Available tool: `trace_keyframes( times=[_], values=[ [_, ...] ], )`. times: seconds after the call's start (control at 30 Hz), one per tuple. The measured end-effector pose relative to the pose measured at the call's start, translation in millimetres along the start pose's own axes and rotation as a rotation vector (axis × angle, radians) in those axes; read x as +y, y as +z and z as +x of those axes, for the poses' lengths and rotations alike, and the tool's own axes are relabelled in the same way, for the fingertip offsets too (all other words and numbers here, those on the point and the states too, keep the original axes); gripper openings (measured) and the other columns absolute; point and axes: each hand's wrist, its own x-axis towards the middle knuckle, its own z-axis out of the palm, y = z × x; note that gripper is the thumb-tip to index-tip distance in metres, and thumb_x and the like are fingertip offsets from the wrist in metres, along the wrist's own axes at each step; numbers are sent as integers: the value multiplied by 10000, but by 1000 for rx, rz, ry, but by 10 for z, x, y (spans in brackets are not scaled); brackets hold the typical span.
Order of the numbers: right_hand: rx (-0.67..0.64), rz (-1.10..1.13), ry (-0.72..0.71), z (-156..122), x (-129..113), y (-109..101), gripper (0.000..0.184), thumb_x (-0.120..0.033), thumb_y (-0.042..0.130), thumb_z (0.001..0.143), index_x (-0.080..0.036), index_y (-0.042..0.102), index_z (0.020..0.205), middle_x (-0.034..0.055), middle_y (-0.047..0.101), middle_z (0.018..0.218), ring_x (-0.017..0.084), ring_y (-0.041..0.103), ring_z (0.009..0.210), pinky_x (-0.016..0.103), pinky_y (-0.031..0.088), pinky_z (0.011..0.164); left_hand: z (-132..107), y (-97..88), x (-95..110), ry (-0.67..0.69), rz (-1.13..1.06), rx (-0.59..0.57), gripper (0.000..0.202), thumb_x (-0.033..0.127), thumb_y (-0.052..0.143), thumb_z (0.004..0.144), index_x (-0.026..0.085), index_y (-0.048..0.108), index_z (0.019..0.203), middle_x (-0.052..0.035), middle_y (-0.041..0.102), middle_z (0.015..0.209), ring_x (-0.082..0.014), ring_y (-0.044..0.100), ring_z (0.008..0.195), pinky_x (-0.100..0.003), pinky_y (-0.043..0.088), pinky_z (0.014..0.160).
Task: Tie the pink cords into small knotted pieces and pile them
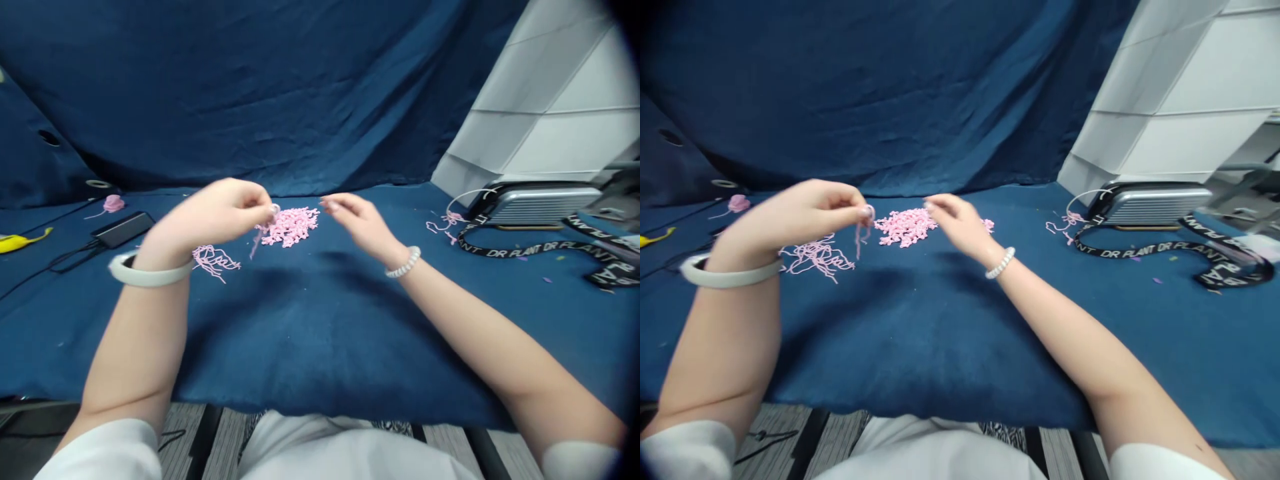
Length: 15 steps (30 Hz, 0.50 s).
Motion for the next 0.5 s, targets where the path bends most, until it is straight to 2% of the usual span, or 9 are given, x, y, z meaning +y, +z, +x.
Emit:
trace_keyframes(
  times=[0.1,0.17,0.27,0.33,0.5],
  values=[
    [-304,128,-17,-269,-262,176,303,-374,554,829,-195,613,1066,43,646,1077,174,600,973,317,455,894,55,415,78,98,-34,-143,155,278,545,730,149,622,689,5,624,632,-107,534,563,-201,362,528],
    [-380,119,68,-471,-253,189,273,-358,564,822,-175,620,1015,42,662,985,171,610,888,309,469,828,48,665,77,119,-105,-177,128,240,521,727,153,601,681,0,623,638,-111,530,560,-207,365,523],
    [-364,41,239,-706,-139,114,231,-356,536,833,-150,634,798,29,654,759,146,580,695,286,456,689,-17,964,49,92,-259,-183,122,241,500,743,158,584,714,-10,632,655,-113,533,555,-214,378,521],
    [-330,28,307,-808,-88,67,255,-350,526,835,-146,617,713,22,624,683,130,547,637,272,433,646,-73,1109,26,59,-309,-166,161,287,496,774,158,580,726,-17,629,656,-114,531,551,-223,387,527],
    [-264,143,348,-979,-109,111,225,-384,590,789,-162,573,824,0,585,716,109,504,618,246,416,598,-186,1341,5,9,-338,-65,199,315,506,793,161,561,680,0,598,617,-107,507,552,-217,374,524]
  ],
)
